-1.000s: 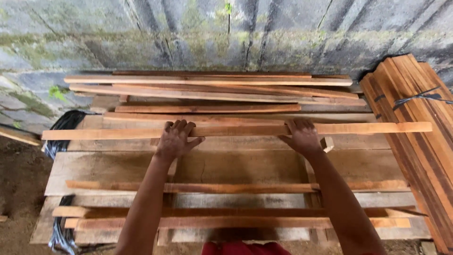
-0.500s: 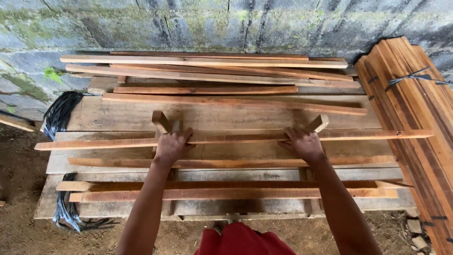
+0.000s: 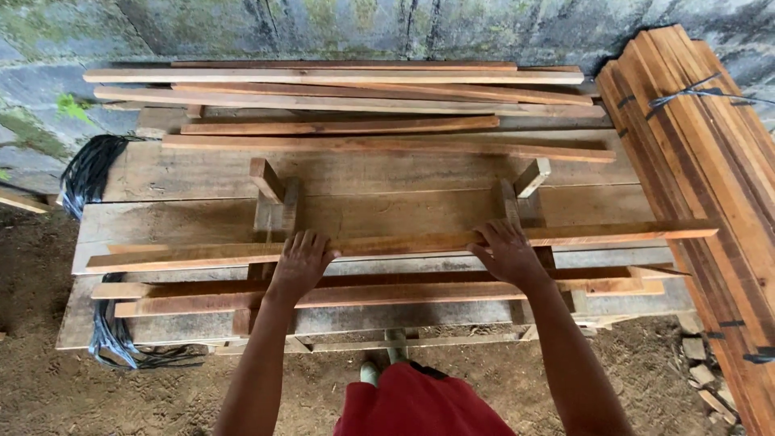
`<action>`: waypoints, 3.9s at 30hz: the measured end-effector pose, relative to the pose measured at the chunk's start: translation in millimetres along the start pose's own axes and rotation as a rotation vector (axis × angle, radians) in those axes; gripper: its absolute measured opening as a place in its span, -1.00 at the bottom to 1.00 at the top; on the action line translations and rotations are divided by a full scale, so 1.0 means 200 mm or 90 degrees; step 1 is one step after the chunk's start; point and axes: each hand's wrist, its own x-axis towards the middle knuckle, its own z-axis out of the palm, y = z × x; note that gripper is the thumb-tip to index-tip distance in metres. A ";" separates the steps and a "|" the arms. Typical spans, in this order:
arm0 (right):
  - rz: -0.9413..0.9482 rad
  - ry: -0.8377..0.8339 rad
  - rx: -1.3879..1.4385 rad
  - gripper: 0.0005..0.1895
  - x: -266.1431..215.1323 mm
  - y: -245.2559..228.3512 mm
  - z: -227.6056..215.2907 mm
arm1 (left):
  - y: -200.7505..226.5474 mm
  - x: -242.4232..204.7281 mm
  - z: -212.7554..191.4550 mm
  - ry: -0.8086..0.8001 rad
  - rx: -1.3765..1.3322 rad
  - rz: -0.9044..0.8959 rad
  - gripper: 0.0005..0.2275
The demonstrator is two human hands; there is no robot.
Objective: The person is selecting, aligning, and stacking thin wooden strips on a jig on a workbench.
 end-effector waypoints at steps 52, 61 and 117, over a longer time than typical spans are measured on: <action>0.113 -0.312 0.240 -0.42 -0.20 0.01 0.12 | -0.02 -0.11 -0.19 -0.520 -0.291 -0.210 -0.58; 0.082 -0.309 0.228 -0.46 -0.16 0.00 0.07 | -0.06 -0.14 -0.07 -0.551 -0.182 -0.152 -0.62; -0.020 -0.121 -0.067 -0.12 -0.34 0.21 0.48 | -0.02 -0.40 0.28 -0.216 0.093 0.056 -0.29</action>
